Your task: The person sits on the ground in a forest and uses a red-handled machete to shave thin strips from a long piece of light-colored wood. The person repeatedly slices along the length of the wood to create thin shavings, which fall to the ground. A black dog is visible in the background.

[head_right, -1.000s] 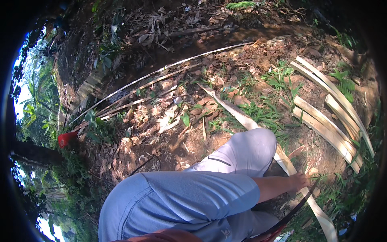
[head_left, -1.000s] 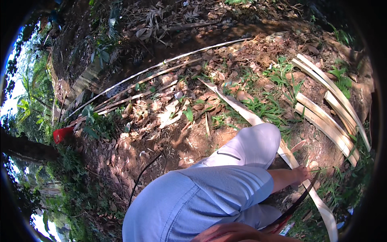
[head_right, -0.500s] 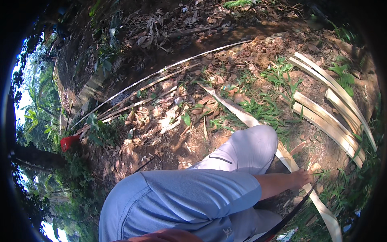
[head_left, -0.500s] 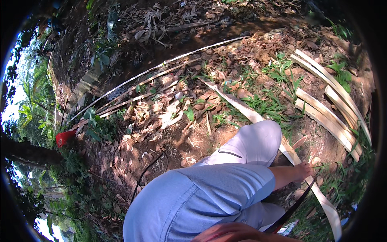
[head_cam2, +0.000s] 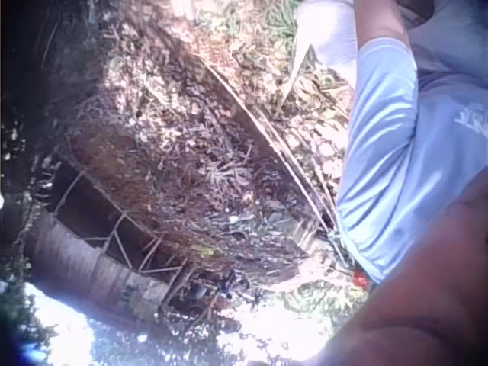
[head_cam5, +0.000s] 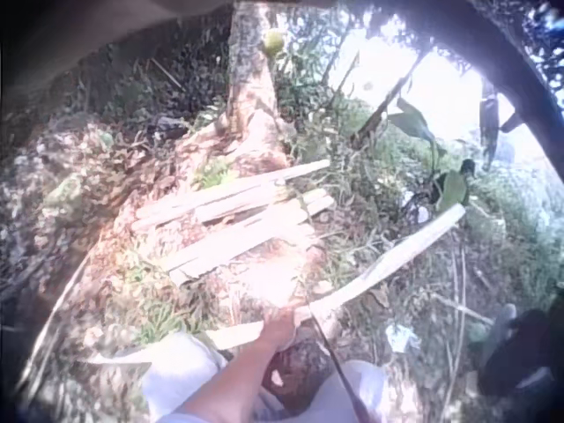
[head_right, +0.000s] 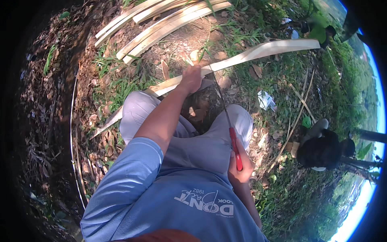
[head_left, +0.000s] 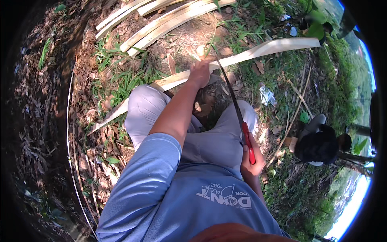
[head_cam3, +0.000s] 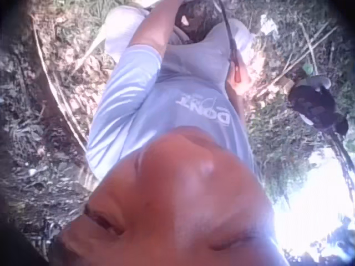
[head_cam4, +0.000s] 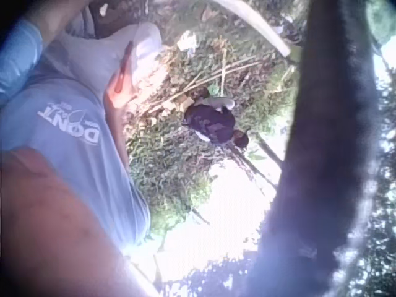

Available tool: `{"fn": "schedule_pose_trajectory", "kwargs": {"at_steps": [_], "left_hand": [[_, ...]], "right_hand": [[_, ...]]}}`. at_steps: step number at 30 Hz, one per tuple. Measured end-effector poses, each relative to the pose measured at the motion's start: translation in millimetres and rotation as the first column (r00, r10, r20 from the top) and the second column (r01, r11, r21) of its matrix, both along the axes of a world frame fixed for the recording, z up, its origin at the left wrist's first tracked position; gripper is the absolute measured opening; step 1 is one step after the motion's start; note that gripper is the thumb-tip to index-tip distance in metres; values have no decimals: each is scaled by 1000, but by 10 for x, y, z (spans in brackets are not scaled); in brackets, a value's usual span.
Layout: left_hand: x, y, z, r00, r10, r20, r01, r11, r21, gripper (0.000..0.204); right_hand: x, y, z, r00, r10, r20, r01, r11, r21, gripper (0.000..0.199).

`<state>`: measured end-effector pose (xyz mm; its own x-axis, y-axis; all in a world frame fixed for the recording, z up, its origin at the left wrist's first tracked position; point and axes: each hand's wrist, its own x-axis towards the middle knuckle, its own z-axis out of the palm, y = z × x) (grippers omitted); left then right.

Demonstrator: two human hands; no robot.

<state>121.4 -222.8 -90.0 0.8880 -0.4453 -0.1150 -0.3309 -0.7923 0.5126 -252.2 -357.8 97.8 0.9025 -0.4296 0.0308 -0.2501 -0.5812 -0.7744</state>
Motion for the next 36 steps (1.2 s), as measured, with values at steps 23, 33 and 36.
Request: {"fn": "schedule_pose_trajectory", "kwargs": {"at_steps": [23,33,36], "left_hand": [[-69,-197,-81,995,-56,82,59,998,-33,47],[-29,-202,-145,994,-32,103,30,999,20,49],[-65,-289,-150,993,-60,100,61,998,0,48]], "right_hand": [[169,70,322,996,-57,69,57,998,-5,41],[399,29,163,992,71,105,-76,996,45,44],[875,-63,-118,985,74,158,-67,997,-45,42]]}}
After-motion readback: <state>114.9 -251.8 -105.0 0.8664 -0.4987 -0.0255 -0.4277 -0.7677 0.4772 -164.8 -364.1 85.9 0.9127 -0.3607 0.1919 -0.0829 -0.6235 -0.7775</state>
